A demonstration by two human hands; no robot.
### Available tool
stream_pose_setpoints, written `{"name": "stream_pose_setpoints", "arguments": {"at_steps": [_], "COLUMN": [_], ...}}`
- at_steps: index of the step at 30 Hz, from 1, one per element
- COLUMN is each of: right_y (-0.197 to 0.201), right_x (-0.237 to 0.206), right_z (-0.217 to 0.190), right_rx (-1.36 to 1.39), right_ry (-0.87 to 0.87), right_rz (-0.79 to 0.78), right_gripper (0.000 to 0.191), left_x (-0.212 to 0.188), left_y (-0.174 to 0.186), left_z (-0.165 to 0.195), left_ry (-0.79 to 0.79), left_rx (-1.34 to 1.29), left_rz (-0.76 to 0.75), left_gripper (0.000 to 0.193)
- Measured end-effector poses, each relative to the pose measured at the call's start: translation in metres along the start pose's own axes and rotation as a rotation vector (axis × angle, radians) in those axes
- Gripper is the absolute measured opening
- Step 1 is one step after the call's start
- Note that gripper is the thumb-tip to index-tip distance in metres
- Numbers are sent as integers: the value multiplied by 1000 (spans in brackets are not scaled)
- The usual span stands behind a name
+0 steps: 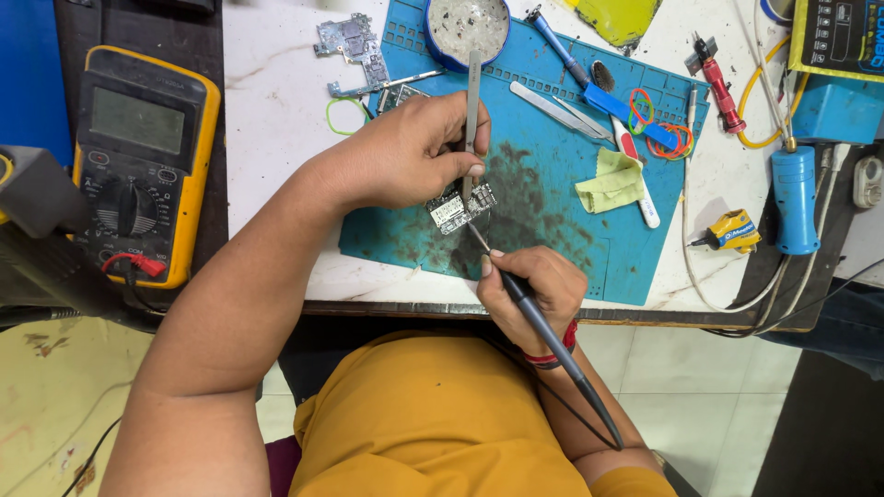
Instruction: The person solders a small circuit board on a workbench, holding the board with tweezers in one hand and a soldering iron in the other while working on its components. At the end, the person opens a drawer under the bench and places an item inside.
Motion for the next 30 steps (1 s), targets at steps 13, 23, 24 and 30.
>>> {"name": "stream_pose_setpoints", "arguments": {"at_steps": [13,23,24,30], "right_y": [0,1,0,-5], "right_x": [2,-14,-17,-18], "right_z": [-1,14,17,26], "right_rx": [3,94,140,271], "right_ry": [-5,-188,-231,-290], "right_rz": [3,58,81,131], "right_gripper": [16,14,15,21], "left_x": [0,1,1,2], "left_y": [0,0,0,1], "left_z": [-2,-1,-1,-1], "left_ry": [16,13,16,-19], "left_rx": [-8,10,13,-4], "left_rz": [-10,4,7,21], "left_gripper": [18,19,18,19]}}
Point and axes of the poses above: each hand's wrist, its own x-axis towards the middle knuckle, its own y-axis out of the back of the hand, z = x × y, the point moved 5 cm from there along x, towards the middle knuckle, and after that the axes turned 5 degrees about -x, right-handed, at the moved point
